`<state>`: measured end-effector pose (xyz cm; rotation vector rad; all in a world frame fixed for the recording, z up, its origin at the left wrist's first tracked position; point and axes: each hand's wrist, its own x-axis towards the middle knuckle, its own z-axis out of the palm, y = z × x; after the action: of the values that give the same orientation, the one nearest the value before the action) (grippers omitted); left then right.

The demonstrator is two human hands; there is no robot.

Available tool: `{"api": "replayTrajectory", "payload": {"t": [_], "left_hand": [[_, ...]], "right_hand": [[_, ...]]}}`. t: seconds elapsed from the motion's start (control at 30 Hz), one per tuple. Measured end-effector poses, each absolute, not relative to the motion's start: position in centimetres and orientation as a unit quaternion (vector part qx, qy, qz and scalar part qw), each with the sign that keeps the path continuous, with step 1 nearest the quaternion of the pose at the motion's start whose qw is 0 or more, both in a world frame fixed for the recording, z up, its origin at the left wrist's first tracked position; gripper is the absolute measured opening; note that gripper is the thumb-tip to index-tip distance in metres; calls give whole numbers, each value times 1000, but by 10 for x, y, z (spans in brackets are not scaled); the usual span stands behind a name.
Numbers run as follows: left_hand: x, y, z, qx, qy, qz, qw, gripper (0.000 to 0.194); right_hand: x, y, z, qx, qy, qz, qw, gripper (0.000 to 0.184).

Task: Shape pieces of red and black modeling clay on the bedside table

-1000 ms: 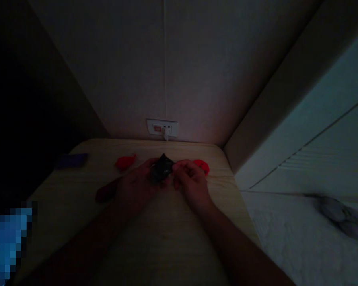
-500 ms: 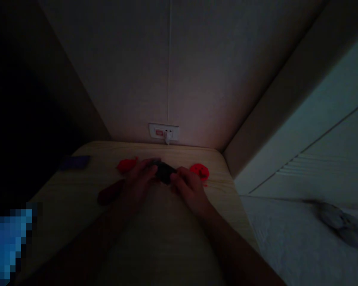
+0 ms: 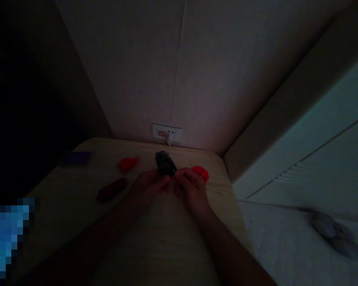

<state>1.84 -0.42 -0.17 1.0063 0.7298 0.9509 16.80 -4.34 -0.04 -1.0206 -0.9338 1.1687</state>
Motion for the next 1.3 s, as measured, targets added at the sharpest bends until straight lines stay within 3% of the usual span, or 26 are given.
{"api": "replayTrajectory", "payload": {"t": [0.2, 0.4, 0.93, 1.3], "left_hand": [[15, -6, 0, 497, 408, 406, 650, 34], [16, -5, -6, 481, 408, 405, 661, 32], [16, -7, -1, 485, 378, 420, 668, 31], [20, -4, -5, 419, 368, 423, 714, 27]], "right_hand": [[162, -48, -1, -512, -387, 456, 617, 22], [151, -52, 7, -520, -322, 457, 646, 24], [150, -51, -5, -528, -426, 470, 565, 23], [153, -49, 7, -523, -348, 473, 618, 22]]}}
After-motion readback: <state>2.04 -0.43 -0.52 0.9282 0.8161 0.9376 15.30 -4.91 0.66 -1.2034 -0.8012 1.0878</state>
